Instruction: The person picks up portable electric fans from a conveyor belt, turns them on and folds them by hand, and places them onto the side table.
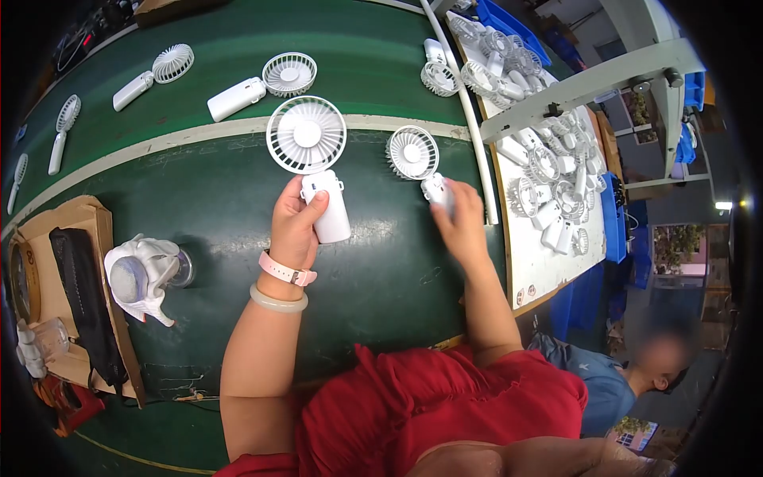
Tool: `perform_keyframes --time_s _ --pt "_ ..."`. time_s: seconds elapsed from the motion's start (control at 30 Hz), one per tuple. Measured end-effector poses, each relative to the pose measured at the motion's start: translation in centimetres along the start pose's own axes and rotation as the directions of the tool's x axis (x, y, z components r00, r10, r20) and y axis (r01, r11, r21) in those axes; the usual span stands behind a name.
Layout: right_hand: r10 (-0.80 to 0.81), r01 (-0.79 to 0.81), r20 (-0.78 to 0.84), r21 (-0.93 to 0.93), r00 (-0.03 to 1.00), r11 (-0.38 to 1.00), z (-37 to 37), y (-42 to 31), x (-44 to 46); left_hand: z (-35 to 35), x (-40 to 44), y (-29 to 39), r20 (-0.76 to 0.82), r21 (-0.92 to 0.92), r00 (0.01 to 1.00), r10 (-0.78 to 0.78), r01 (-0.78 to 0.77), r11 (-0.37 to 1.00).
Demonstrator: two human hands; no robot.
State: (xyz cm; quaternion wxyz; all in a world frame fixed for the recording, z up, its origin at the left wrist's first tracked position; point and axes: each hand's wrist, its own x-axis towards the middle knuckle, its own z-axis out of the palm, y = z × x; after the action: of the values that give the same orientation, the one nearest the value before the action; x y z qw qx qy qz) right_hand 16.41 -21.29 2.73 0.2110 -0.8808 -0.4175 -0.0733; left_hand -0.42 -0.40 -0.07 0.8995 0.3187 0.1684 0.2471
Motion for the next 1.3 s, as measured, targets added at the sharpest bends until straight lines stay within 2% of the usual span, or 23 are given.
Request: perform_keyframes --time_s 0.1,0.17,0.2,0.23,0.27,0.3,0.37,0.4,0.47,0.7,0.9,1.07,1.13,1.2,1.23,1.3 --pt "-0.01 0.011 0.036 -0.032 0.999 0.999 0.6 -2.3 1.8 0.3 0.0 0.3 0.03 -0.054 0.999 0.017 -0.016 0.998" --pt "-0.002 0.002 0.077 -0.01 0.997 1.0 1.4 -1.9 3.8 0.3 -0.1 0.3 0.041 -0.028 0.999 0.017 -0.016 0.999" --pt "0.012 -0.018 0.109 0.06 0.994 0.998 1.5 -2.1 4.7 0.2 -0.1 0.3 0.038 -0.03 0.999 0.016 -0.015 0.999" --pt "0.091 -0.164 0.183 0.433 0.979 0.886 2.0 -2.5 5.6 0.1 -0.1 0.4 0.039 -0.022 0.998 0.039 -0.039 0.999" --pt "0.136 -0.301 0.279 0.724 0.951 0.621 2.1 -3.9 6.4 0.1 0.0 0.4 0.04 -0.014 0.997 0.062 -0.061 0.998" --pt "0.08 -0.44 0.435 0.859 0.897 0.261 1.5 -5.4 7.0 0.1 0.0 0.5 0.04 -0.013 0.997 0.058 -0.058 0.998" --pt "-0.106 -0.412 0.398 0.892 0.911 -0.187 3.0 -6.3 7.5 0.1 -0.1 0.7 -0.01 0.014 0.995 0.104 -0.104 0.994" --pt "-0.142 -0.385 0.357 0.851 0.923 -0.357 4.2 -6.9 7.5 0.0 -0.1 0.5 -0.02 0.02 0.993 0.115 -0.114 0.993" --pt "-0.168 -0.429 0.401 0.76 0.901 -0.488 5.9 -7.2 7.2 0.1 0.0 0.5 -0.013 0.011 0.995 0.103 -0.103 0.995" --pt "-0.225 -0.494 0.453 0.656 0.863 -0.57 7.5 -6.0 7.2 0.0 0.1 0.2 0.002 0.012 0.997 0.08 -0.08 0.997" --pt "-0.257 -0.525 0.466 0.654 0.847 -0.545 7.6 -6.0 7.1 -0.2 -0.1 0.8 0.024 -0.029 0.999 0.04 -0.039 0.999" --pt "-0.253 -0.523 0.467 0.652 0.848 -0.549 7.6 -6.1 6.8 -0.3 0.1 0.7 0.013 0.023 0.998 0.054 -0.054 0.998" --pt "-0.262 -0.517 0.452 0.653 0.852 -0.554 7.6 -6.2 7.0 -0.4 0.2 0.8 0.065 -0.02 0.996 0.056 -0.055 0.998" --pt "-0.254 -0.512 0.451 0.665 0.856 -0.544 7.6 -6.1 6.9 -0.2 0.0 0.6 0.101 -0.225 0.995 -0.023 0.046 0.973" --pt "-0.256 -0.517 0.456 0.663 0.852 -0.541 7.6 -6.1 6.8 0.5 -0.3 1.0 0.059 -0.279 0.996 -0.073 0.087 0.956" --pt "-0.245 -0.501 0.444 0.67 0.862 -0.548 7.5 -6.1 6.8 -1.0 0.1 0.7 0.253 -0.415 0.966 -0.052 0.157 0.896"
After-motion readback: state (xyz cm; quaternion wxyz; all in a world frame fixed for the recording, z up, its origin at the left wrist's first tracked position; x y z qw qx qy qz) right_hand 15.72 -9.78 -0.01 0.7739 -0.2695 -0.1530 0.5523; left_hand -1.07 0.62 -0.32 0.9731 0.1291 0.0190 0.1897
